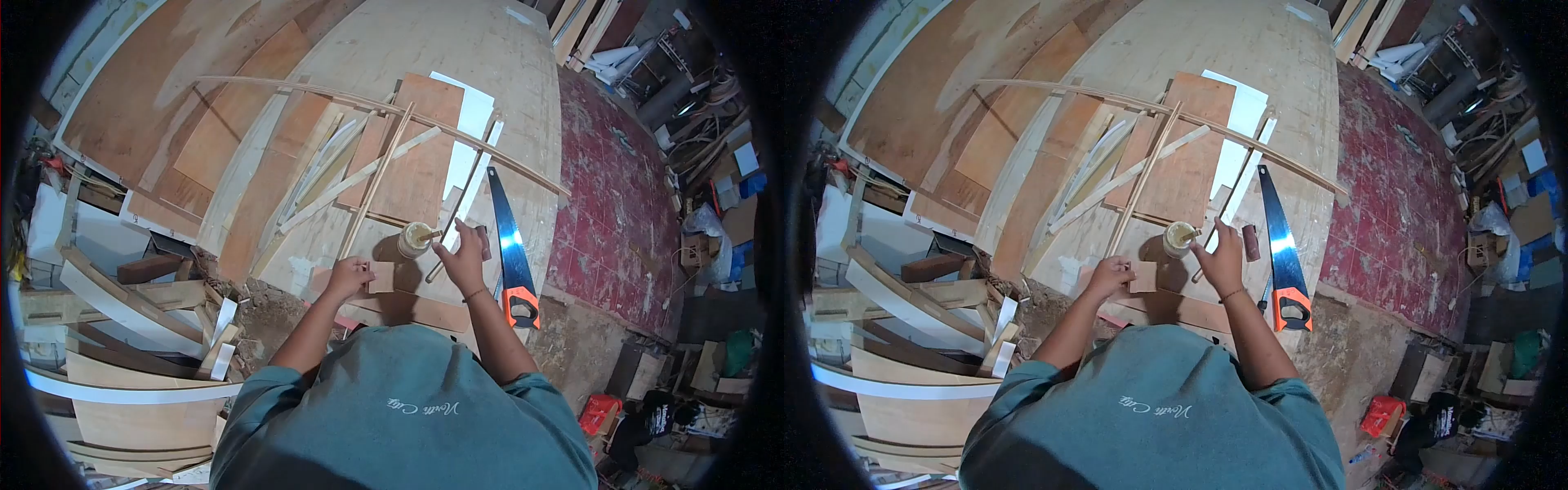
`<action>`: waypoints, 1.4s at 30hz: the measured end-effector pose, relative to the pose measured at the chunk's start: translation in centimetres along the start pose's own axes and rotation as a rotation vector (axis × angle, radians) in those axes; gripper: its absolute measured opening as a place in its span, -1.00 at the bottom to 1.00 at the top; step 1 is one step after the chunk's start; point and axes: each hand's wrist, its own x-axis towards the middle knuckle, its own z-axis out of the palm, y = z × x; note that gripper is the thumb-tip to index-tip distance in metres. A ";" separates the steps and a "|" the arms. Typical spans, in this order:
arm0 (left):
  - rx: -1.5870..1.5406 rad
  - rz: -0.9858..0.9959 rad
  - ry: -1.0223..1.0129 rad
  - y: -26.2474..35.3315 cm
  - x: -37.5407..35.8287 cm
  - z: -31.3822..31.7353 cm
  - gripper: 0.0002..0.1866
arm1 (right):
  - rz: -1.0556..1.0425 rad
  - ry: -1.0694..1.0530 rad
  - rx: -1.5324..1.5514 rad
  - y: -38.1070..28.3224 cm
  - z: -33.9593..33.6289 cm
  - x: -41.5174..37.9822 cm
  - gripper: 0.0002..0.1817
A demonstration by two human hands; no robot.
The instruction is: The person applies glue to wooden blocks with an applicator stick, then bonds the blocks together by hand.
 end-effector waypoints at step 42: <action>-0.475 -0.042 0.068 4.1 -3.8 1.1 -0.79 | 0.085 -0.337 -0.098 1.5 -3.3 -2.6 -0.79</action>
